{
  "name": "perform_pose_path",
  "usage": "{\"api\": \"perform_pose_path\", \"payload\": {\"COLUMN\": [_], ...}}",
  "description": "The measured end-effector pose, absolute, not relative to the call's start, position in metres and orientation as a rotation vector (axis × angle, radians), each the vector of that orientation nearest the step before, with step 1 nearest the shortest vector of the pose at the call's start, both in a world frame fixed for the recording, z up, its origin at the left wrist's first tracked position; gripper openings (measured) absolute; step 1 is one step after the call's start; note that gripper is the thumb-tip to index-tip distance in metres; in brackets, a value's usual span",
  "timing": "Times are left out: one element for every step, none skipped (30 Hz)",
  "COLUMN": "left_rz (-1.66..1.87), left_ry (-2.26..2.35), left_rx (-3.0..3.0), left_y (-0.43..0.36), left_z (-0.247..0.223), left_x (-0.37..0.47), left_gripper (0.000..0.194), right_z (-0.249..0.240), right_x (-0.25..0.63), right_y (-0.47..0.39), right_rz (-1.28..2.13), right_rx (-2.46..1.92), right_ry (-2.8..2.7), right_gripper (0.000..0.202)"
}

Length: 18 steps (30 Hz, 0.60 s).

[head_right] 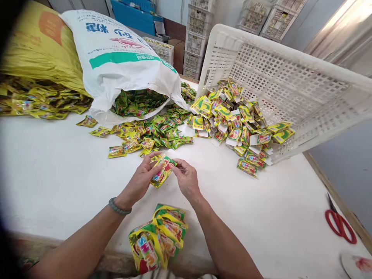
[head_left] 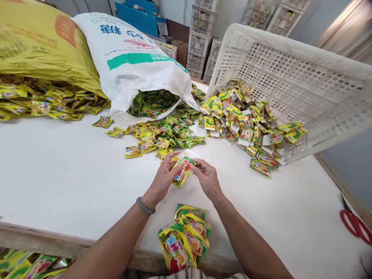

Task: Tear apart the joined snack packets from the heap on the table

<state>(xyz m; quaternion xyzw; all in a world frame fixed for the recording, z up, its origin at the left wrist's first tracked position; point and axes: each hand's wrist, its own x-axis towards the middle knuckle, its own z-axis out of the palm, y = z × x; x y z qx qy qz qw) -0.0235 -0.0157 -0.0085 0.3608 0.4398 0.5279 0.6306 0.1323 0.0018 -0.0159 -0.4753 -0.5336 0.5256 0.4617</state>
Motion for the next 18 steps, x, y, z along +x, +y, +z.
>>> {"api": "perform_pose_path", "payload": {"left_rz": [1.172, 1.134, 1.102, 1.081, 1.066, 1.052, 1.039, 1.03, 1.026, 1.026, 1.032, 1.045, 1.067, 1.098, 1.134, 1.169, 1.197, 1.215], "left_ry": [1.008, 1.007, 1.004, 0.999, 0.995, 0.99, 0.984, 0.979, 0.976, 0.975, 0.977, 0.98, 0.986, 0.996, 1.011, 1.027, 1.043, 1.057], "left_rx": [0.92, 1.004, 1.068, 1.109, 1.128, 1.134, 1.131, 1.121, 1.106, 1.089, 1.07, 1.047, 1.017, 0.982, 0.949, 0.923, 0.906, 0.903], "left_y": [-0.016, -0.017, -0.017, -0.018, -0.018, -0.018, -0.018, -0.018, -0.018, -0.017, -0.017, -0.017, -0.016, -0.016, -0.015, -0.015, -0.015, -0.015], "left_z": [-0.009, -0.009, -0.009, -0.009, -0.009, -0.009, -0.009, -0.009, -0.009, -0.01, -0.01, -0.011, -0.011, -0.012, -0.013, -0.014, -0.014, -0.015], "left_x": [-0.024, -0.025, -0.026, -0.027, -0.027, -0.028, -0.028, -0.028, -0.027, -0.027, -0.027, -0.027, -0.026, -0.027, -0.027, -0.027, -0.028, -0.028], "left_gripper": [0.06, 0.058, 0.054, 0.05, 0.046, 0.043, 0.041, 0.04, 0.04, 0.04, 0.041, 0.042, 0.043, 0.045, 0.047, 0.049, 0.05, 0.05], "right_z": [-0.017, -0.019, -0.019, -0.02, -0.02, -0.021, -0.021, -0.022, -0.022, -0.022, -0.022, -0.021, -0.02, -0.017, -0.015, -0.013, -0.011, -0.01], "right_x": [0.132, 0.133, 0.134, 0.135, 0.137, 0.139, 0.141, 0.142, 0.143, 0.144, 0.144, 0.144, 0.144, 0.144, 0.144, 0.143, 0.143, 0.142], "right_y": [0.002, 0.002, 0.002, 0.002, 0.002, 0.002, 0.003, 0.003, 0.004, 0.005, 0.005, 0.005, 0.004, 0.003, 0.001, 0.0, -0.002, -0.003], "right_rz": [1.322, 1.326, 1.325, 1.334, 1.351, 1.367, 1.376, 1.38, 1.382, 1.373, 1.356, 1.325, 1.281, 1.226, 1.175, 1.14, 1.128, 1.125], "right_rx": [-1.148, -1.143, -1.145, -1.142, -1.134, -1.124, -1.117, -1.115, -1.117, -1.123, -1.133, -1.143, -1.151, -1.151, -1.142, -1.127, -1.113, -1.108], "right_ry": [-1.287, -1.279, -1.288, -1.309, -1.337, -1.359, -1.367, -1.363, -1.355, -1.352, -1.37, -1.41, -1.471, -1.538, -1.598, -1.644, -1.667, -1.667], "right_gripper": [0.032, 0.03, 0.027, 0.025, 0.023, 0.023, 0.023, 0.024, 0.027, 0.033, 0.04, 0.044, 0.043, 0.038, 0.031, 0.025, 0.022, 0.021]}}
